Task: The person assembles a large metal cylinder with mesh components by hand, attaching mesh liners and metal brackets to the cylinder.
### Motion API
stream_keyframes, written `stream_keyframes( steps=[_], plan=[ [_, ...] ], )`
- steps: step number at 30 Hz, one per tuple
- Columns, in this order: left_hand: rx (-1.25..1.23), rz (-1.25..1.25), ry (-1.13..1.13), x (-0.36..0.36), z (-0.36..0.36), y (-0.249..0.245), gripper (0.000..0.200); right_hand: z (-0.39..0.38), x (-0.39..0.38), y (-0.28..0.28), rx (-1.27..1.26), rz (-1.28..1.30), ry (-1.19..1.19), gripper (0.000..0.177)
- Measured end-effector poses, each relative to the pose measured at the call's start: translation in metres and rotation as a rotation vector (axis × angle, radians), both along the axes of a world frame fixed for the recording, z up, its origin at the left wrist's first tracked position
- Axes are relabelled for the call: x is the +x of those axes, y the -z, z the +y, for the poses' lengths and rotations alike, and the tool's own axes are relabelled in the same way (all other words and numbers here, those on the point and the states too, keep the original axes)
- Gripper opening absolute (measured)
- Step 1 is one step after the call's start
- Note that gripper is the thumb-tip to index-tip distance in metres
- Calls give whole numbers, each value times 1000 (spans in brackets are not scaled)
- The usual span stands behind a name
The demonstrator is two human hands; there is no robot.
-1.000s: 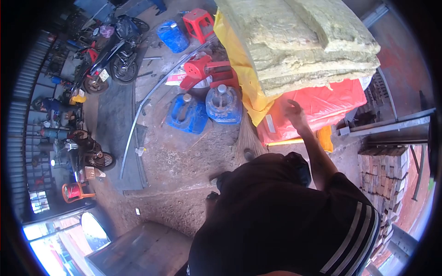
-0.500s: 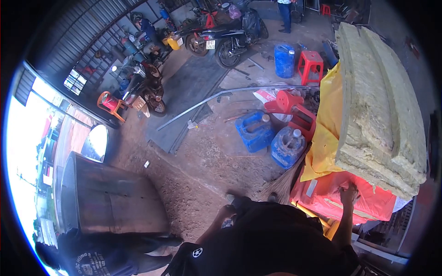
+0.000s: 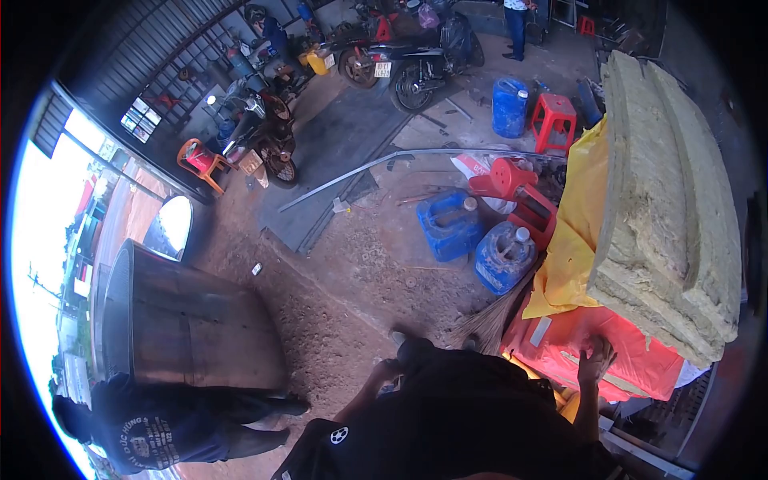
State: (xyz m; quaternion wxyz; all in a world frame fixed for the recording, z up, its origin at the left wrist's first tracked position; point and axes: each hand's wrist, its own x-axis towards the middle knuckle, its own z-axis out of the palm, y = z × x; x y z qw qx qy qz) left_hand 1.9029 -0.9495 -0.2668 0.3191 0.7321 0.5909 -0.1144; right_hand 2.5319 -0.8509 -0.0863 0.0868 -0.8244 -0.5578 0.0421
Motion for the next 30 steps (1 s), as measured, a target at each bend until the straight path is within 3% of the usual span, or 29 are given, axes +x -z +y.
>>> stream_keyframes(
  steps=[2, 4, 7, 8, 9, 11, 12, 13, 15, 16, 17, 19, 21, 23, 25, 27, 29, 30],
  plan=[
    [3, -14, -26, -1, 3, 5, 33, -5, 5, 12, 49, -55, -35, 66],
    [-185, -161, -297, 4, 13, -1, 33, -5, 5, 12, 27, -45, -31, 65],
    [-110, -117, -254, 19, 28, -40, 30, -1, -30, -33, 21, -108, -48, 57],
    [-92, -66, -63, 15, 33, -34, 37, 2, -41, -48, 36, -179, -65, 50],
    [-89, -68, -69, 15, 36, -28, 37, 10, -36, -43, 40, -180, -71, 50],
    [-199, -143, -501, 17, 36, -15, 51, 29, -23, -32, -56, 198, -333, 38],
    [-204, -147, -510, 16, 36, -5, 51, 36, -49, -55, 55, 306, -285, 23],
    [-191, -94, -420, 13, 39, 4, 56, 41, -64, -60, 46, 305, -292, 23],
    [-175, -44, -339, 11, 43, 4, 63, 53, -84, -52, 146, 692, -246, 16],
    [-166, -69, -360, 13, 42, -3, 62, 60, -91, -36, 339, 589, -411, 18],
    [-155, -96, -385, 15, 41, -9, 61, 66, -93, -24, 336, 587, -428, 18],
    [-72, -106, -404, 18, 32, -17, 54, 76, -94, -16, -154, 636, -353, 18],
    [0, -108, -426, 18, 19, -24, 50, 79, -105, -8, -202, 623, -401, 20],
    [-103, 39, -308, 18, 11, -28, 55, 82, -122, -3, 100, 677, -544, 18],
    [10, 10, -379, 10, -17, 7, 54, 92, -135, -15, 20, 685, -564, 18],
    [-75, -269, -790, 6, -33, 11, 52, 111, -153, -40, -449, 635, -458, 22],
    [-20, -274, -873, 2, -49, 12, 50, 121, -171, -40, -399, 690, -512, 23],
    [-30, -229, -751, -5, -56, 22, 47, 126, -178, -37, -333, 753, -543, 25]
  ],
)
